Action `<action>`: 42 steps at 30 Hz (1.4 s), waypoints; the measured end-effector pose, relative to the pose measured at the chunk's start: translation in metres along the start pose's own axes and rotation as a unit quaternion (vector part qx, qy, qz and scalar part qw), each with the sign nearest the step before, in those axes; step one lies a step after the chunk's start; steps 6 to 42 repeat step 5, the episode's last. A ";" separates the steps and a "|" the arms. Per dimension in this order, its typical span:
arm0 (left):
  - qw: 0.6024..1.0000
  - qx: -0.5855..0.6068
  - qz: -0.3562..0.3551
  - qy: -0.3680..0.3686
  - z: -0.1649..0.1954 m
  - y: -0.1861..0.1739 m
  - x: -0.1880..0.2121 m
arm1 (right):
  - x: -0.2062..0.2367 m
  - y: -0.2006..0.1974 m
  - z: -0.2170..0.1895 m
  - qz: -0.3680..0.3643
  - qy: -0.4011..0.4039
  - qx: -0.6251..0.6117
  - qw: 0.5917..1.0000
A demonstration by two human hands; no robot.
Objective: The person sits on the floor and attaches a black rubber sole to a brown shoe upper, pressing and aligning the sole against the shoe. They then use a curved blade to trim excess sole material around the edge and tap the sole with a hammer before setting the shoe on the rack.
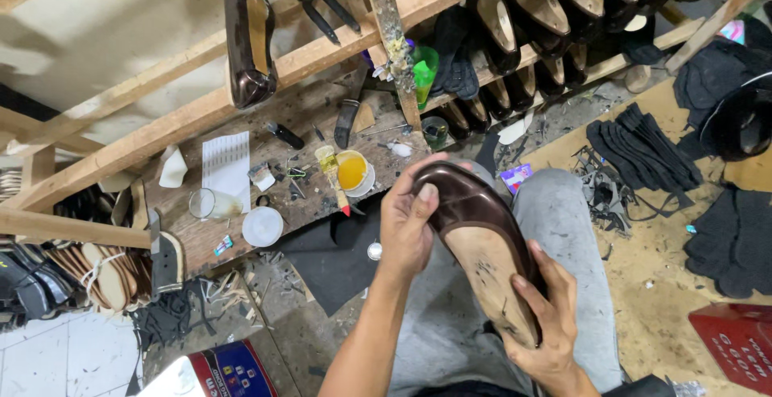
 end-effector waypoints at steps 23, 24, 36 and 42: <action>0.999 0.047 -0.007 0.007 -0.011 -0.015 0.003 | 0.010 0.001 0.006 0.005 -0.002 0.032 0.999; 0.999 0.047 -0.007 0.007 -0.011 -0.015 0.003 | 0.010 0.001 0.006 0.005 -0.002 0.032 0.999; 0.999 0.047 -0.007 0.007 -0.011 -0.015 0.003 | 0.010 0.001 0.006 0.005 -0.002 0.032 0.999; 0.999 0.047 -0.007 0.007 -0.011 -0.015 0.003 | 0.010 0.001 0.006 0.005 -0.002 0.032 0.999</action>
Point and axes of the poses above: each hand's wrist, its own x-axis away from the middle knuckle, its own y-axis out of the palm, z = x × y, the point moved 5 cm from there along -x, towards the middle knuckle, and after that the axes turned 7 degrees about -z, right-handed, at the moved point
